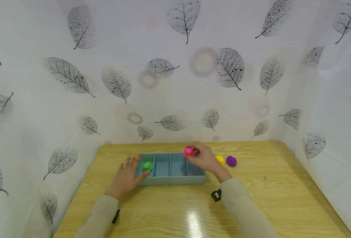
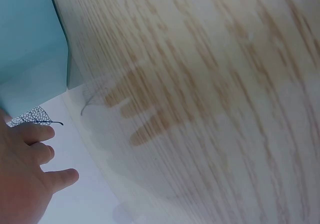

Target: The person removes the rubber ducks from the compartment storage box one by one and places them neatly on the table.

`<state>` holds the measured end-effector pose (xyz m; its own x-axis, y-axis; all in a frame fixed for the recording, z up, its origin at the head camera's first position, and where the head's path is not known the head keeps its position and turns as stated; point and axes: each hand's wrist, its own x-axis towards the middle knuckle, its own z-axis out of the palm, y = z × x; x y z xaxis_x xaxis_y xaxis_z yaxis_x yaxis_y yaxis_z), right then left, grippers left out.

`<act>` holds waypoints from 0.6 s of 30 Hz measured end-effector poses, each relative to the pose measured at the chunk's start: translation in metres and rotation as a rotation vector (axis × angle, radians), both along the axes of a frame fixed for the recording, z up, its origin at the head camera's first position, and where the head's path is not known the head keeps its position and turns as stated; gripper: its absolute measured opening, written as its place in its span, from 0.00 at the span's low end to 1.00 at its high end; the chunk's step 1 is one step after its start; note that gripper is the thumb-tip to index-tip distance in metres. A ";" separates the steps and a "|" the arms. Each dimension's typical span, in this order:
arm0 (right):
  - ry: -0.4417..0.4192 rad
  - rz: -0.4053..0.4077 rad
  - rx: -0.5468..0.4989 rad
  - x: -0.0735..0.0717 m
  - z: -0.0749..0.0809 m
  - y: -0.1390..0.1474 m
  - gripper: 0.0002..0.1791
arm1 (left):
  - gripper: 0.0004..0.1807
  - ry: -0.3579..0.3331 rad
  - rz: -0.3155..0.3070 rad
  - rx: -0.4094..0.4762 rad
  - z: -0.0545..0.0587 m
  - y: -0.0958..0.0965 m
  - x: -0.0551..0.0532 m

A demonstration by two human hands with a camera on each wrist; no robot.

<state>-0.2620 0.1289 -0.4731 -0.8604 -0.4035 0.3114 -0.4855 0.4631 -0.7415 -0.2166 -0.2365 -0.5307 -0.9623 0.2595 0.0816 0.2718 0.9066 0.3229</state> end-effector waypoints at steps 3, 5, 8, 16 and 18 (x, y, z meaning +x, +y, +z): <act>-0.012 -0.003 -0.025 0.002 -0.001 0.006 0.23 | 0.52 -0.007 0.004 0.007 0.000 0.000 0.000; -0.022 -0.013 -0.037 0.003 -0.002 0.009 0.23 | 0.52 -0.005 0.005 0.005 0.000 0.000 0.000; -0.024 -0.030 -0.055 0.003 -0.003 0.015 0.23 | 0.52 0.001 0.004 0.002 0.000 0.000 0.000; -0.045 -0.065 -0.076 0.005 -0.007 0.034 0.24 | 0.52 0.006 0.002 0.002 0.000 0.000 0.000; -0.050 -0.079 -0.078 0.006 -0.007 0.039 0.24 | 0.52 0.007 0.002 0.001 0.000 0.001 0.000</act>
